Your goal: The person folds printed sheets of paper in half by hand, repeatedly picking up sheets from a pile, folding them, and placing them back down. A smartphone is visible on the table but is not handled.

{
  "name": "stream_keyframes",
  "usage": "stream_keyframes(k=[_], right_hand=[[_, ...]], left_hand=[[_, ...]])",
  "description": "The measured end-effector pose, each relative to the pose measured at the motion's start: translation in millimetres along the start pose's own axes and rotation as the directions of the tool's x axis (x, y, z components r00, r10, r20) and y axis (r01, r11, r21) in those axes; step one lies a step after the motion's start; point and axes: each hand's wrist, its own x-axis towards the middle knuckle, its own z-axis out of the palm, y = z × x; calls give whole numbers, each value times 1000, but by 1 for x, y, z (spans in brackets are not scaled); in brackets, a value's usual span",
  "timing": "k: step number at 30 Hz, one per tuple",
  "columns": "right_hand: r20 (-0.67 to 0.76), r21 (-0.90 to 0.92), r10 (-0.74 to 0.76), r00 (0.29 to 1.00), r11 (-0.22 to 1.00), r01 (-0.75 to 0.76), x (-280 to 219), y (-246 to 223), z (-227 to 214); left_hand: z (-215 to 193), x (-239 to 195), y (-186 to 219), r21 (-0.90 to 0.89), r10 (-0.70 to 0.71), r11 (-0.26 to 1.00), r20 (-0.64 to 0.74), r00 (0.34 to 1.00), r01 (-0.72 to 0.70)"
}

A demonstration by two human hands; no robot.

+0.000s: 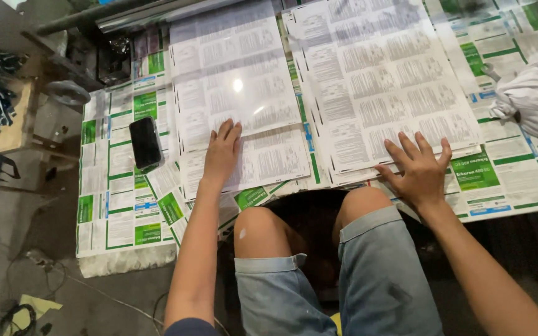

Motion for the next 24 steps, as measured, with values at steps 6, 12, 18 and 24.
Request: stream_keyframes(k=[6, 12, 18, 24], right_hand=[[-12, 118, 9, 1000, 993, -7, -1, 4, 5], [31, -5, 57, 998, 998, -57, -13, 6, -4], [213, 93, 34, 976, 994, -55, 3, 21, 5], [385, 54, 34, 922, 997, -59, 53, 42, 34]], left_hand=[[31, 40, -32, 139, 23, 990, 94, 995, -35], [31, 11, -6, 198, -122, 975, 100, 987, 101], [-21, -88, 36, 34, 10, 999, 42, 999, -12], [-10, -122, 12, -27, 80, 996, -104, 991, -83]])
